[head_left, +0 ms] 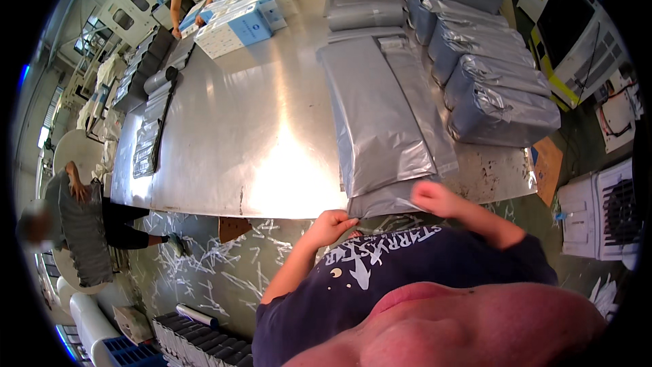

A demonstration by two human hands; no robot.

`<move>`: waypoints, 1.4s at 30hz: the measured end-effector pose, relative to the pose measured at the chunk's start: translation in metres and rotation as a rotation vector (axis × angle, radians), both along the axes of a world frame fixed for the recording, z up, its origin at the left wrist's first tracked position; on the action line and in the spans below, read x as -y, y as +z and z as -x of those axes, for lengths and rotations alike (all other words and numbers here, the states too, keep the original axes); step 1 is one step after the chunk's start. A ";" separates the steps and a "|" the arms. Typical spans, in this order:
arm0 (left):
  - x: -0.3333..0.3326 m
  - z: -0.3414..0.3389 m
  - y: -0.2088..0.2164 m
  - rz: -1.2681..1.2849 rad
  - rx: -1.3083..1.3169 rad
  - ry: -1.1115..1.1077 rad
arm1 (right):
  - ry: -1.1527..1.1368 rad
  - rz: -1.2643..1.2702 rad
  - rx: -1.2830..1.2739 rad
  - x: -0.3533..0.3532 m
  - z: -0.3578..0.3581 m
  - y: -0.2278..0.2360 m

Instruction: The person repeatedly picks up small rectangular boxes and places them into gray plastic shipping bags on a metal table. They fold the top of the bags over the boxes to seal them and then move the packaged items to a stack on the right side of the table.

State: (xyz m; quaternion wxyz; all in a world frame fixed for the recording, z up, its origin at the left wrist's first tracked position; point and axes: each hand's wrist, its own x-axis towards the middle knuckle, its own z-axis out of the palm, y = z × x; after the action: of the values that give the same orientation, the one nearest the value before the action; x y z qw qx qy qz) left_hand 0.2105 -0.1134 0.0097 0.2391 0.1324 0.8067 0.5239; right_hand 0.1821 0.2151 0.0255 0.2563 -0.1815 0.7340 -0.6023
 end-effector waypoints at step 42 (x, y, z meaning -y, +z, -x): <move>-0.040 0.021 -0.038 -0.740 0.699 0.828 | -0.023 -0.673 -0.820 0.010 0.051 0.033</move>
State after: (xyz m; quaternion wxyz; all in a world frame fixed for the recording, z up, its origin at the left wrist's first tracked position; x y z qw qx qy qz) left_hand 0.1893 -0.0734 -0.0280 0.2043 -0.2938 0.4324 0.8277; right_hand 0.1308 0.2056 0.0585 -0.0144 -0.3017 0.9285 -0.2159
